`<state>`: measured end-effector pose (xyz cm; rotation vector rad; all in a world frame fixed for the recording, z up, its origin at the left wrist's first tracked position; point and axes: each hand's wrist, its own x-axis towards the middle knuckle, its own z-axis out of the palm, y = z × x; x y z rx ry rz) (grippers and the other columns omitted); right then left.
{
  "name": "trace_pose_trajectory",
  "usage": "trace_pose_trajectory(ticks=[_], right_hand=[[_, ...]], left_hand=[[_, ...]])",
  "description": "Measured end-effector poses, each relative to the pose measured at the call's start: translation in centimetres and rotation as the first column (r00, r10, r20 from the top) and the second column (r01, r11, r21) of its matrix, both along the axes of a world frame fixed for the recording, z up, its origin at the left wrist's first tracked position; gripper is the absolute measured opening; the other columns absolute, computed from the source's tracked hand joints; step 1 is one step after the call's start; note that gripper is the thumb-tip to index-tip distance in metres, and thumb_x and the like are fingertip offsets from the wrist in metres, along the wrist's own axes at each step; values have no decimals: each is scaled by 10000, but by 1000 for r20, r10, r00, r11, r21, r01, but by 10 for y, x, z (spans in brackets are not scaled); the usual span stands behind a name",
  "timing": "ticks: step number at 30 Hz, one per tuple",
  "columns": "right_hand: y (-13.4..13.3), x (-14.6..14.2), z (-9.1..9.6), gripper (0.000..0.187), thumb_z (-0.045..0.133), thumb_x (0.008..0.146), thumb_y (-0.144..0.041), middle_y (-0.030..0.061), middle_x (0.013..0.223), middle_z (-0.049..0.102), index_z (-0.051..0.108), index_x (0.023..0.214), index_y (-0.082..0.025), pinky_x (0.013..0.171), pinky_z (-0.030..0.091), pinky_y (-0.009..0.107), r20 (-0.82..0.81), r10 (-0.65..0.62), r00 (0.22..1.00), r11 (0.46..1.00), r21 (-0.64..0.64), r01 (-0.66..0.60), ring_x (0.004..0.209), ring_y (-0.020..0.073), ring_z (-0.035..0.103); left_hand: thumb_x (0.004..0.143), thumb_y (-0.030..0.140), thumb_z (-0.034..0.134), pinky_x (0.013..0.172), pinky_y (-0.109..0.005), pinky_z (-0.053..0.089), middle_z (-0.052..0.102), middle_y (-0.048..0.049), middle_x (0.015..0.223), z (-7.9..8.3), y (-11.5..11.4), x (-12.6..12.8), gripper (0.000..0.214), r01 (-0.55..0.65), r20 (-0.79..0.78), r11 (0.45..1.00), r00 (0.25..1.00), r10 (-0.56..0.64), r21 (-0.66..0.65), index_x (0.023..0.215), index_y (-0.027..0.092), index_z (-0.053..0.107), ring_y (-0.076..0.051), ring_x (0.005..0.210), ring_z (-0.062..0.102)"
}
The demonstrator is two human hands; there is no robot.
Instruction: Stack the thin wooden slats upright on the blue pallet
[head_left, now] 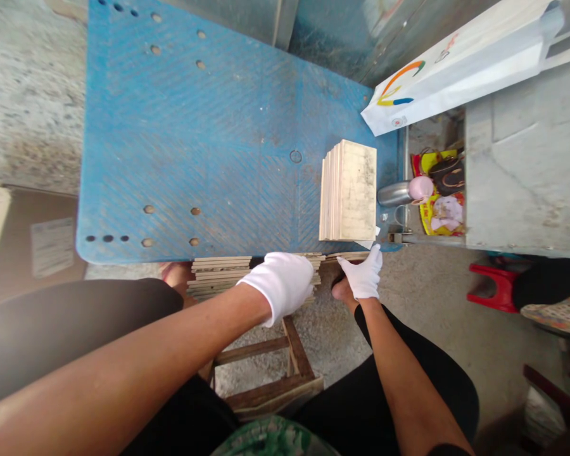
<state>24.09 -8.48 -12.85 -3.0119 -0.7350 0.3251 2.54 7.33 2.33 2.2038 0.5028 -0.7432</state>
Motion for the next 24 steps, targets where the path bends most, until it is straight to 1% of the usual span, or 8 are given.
trace_pose_trajectory(ticks=[2, 6, 9, 12, 18, 21, 24], right_hand=[[-1, -5, -1, 1206, 722, 585, -624, 185, 1530, 212, 114, 1513, -149, 1023, 395, 490, 33, 9, 999, 1000, 12, -9, 1343, 370, 347], [-1, -9, -4, 1235, 715, 564, -655, 192, 1531, 198, 100, 1517, -164, 950, 450, 521, 70, 11, 998, 1000, 2, -11, 1278, 403, 424], [1, -9, -6, 1265, 713, 533, -687, 197, 1524, 211, 102, 1518, -179, 919, 466, 539, 84, -3, 996, 1000, 6, 3, 1234, 422, 463], [1, -10, -9, 1287, 735, 503, -676, 198, 1514, 232, 119, 1517, -177, 924, 464, 543, 95, -18, 995, 1000, 26, 16, 1206, 426, 485], [3, -16, -10, 1226, 763, 513, -612, 206, 1474, 293, 188, 1501, -168, 955, 429, 550, 120, -8, 993, 994, 108, -5, 1232, 411, 451], [5, -20, -6, 1196, 784, 511, -568, 216, 1447, 327, 236, 1485, -141, 974, 414, 551, 117, -16, 993, 990, 140, 0, 1264, 404, 413], [6, -23, -1, 1161, 788, 520, -555, 228, 1440, 336, 283, 1465, -108, 1019, 379, 543, 106, -27, 994, 986, 167, 9, 1312, 394, 354]], left_hand=[[897, 211, 454, 699, -477, 533, 678, -244, 975, -1, -1, 0, 304, 11, 1, 1000, 1000, -11, 8, 1043, 35, 655, -395, 922, 665], [894, 190, 459, 702, -477, 533, 677, -245, 989, -1, -1, 0, 291, 43, -10, 999, 999, -43, 11, 1047, 35, 653, -391, 914, 667], [895, 205, 468, 708, -474, 536, 674, -239, 1021, -2, -2, 1, 292, 44, -30, 999, 999, -44, -6, 1055, 41, 648, -387, 930, 665], [899, 215, 468, 709, -461, 539, 670, -234, 1044, -4, -2, 2, 296, 55, -45, 998, 997, -55, -3, 1064, 41, 641, -378, 947, 662], [909, 214, 455, 722, -458, 537, 666, -230, 1057, -5, -4, 2, 298, 65, -52, 998, 997, -65, -5, 1064, 34, 635, -376, 966, 656], [907, 203, 452, 719, -463, 535, 665, -237, 1047, -5, -5, 2, 298, 80, -51, 997, 995, -81, -6, 1060, 26, 636, -381, 963, 655], [905, 201, 456, 723, -466, 534, 668, -236, 1032, -4, -5, 2, 298, 67, -48, 998, 997, -67, 5, 1064, 27, 637, -383, 964, 655]])
